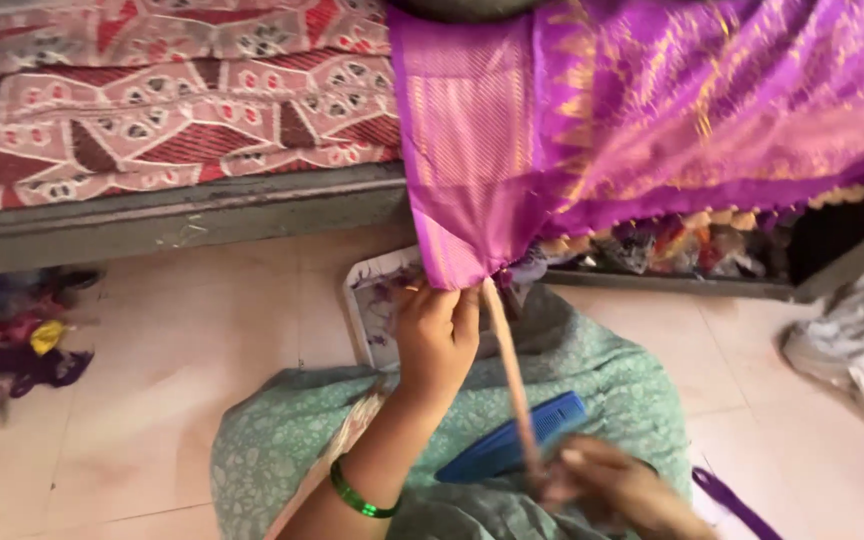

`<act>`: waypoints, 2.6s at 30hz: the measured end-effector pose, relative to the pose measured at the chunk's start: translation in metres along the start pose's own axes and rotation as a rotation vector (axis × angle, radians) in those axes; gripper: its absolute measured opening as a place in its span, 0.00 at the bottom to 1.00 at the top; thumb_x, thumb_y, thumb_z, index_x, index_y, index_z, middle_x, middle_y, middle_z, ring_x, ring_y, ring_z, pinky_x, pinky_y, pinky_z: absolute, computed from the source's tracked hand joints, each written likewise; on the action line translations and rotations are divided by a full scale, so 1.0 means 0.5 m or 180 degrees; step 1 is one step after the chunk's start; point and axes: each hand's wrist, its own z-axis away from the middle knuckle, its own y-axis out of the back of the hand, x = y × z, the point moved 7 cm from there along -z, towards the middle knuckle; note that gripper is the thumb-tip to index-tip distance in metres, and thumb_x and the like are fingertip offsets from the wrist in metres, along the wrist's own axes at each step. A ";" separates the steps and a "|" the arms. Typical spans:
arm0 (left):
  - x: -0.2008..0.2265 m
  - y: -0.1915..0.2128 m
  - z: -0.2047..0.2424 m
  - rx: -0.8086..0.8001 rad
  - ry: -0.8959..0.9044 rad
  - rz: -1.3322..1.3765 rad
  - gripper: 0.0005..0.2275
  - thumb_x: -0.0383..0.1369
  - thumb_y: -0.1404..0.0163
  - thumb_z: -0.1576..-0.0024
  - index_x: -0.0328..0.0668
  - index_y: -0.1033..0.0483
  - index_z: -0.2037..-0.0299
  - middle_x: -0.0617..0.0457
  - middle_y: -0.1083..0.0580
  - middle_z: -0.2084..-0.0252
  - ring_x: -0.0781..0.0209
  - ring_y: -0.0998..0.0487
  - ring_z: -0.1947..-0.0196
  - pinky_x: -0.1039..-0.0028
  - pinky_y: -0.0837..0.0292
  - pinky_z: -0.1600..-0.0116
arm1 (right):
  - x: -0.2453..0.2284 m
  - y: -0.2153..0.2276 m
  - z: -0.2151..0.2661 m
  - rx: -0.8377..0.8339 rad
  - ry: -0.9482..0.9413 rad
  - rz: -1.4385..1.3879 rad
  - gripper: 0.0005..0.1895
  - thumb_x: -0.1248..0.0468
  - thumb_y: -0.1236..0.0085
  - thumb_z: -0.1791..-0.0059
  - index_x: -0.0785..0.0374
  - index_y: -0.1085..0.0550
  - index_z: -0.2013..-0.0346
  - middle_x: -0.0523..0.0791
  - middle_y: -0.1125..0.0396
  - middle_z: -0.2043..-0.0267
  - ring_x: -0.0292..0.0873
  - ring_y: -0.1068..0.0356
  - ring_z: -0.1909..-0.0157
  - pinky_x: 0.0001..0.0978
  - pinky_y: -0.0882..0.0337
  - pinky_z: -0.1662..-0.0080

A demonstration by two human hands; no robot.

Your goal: The person ties tassels onto the edge of a purple fabric by hand, using a blue comb to straighten the threads and scissors to trim them. They repeat this process for several tassels, placing the trimmings into a white tray.

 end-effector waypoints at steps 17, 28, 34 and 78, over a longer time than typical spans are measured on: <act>-0.065 -0.048 0.111 -0.0593 0.2208 0.1971 0.11 0.36 0.51 0.35 0.35 0.22 0.60 0.61 0.28 0.73 0.71 0.29 0.72 0.77 0.33 0.66 | -0.495 -0.149 -0.099 -0.1258 0.1951 -0.2030 0.11 0.58 0.45 0.46 0.65 0.26 0.61 0.45 0.28 0.67 0.43 0.28 0.66 0.39 0.31 0.67; -0.095 -0.048 0.016 -0.0858 0.2604 0.3112 0.12 0.34 0.42 0.42 0.35 0.23 0.53 0.54 0.24 0.61 0.67 0.25 0.61 0.75 0.29 0.55 | -0.388 -0.117 -0.093 0.0337 0.2701 -0.0951 0.12 0.61 0.44 0.42 0.68 0.22 0.61 0.42 0.29 0.66 0.35 0.34 0.65 0.31 0.35 0.61; -0.133 -0.061 0.018 -0.1078 0.2853 0.2972 0.09 0.34 0.39 0.44 0.35 0.21 0.63 0.57 0.23 0.70 0.69 0.26 0.71 0.74 0.30 0.65 | -0.393 -0.075 0.028 0.1482 0.4098 0.1726 0.13 0.64 0.38 0.51 0.69 0.25 0.56 0.51 0.30 0.53 0.51 0.31 0.51 0.40 0.31 0.51; -0.114 -0.038 -0.053 -0.2121 0.2991 0.2088 0.10 0.29 0.42 0.47 0.23 0.16 0.64 0.44 0.20 0.71 0.56 0.20 0.73 0.67 0.26 0.66 | -0.521 -0.080 0.233 0.2906 0.5697 0.5974 0.27 0.56 0.39 0.50 0.42 0.28 0.35 0.41 0.29 0.54 0.38 0.30 0.54 0.43 0.37 0.52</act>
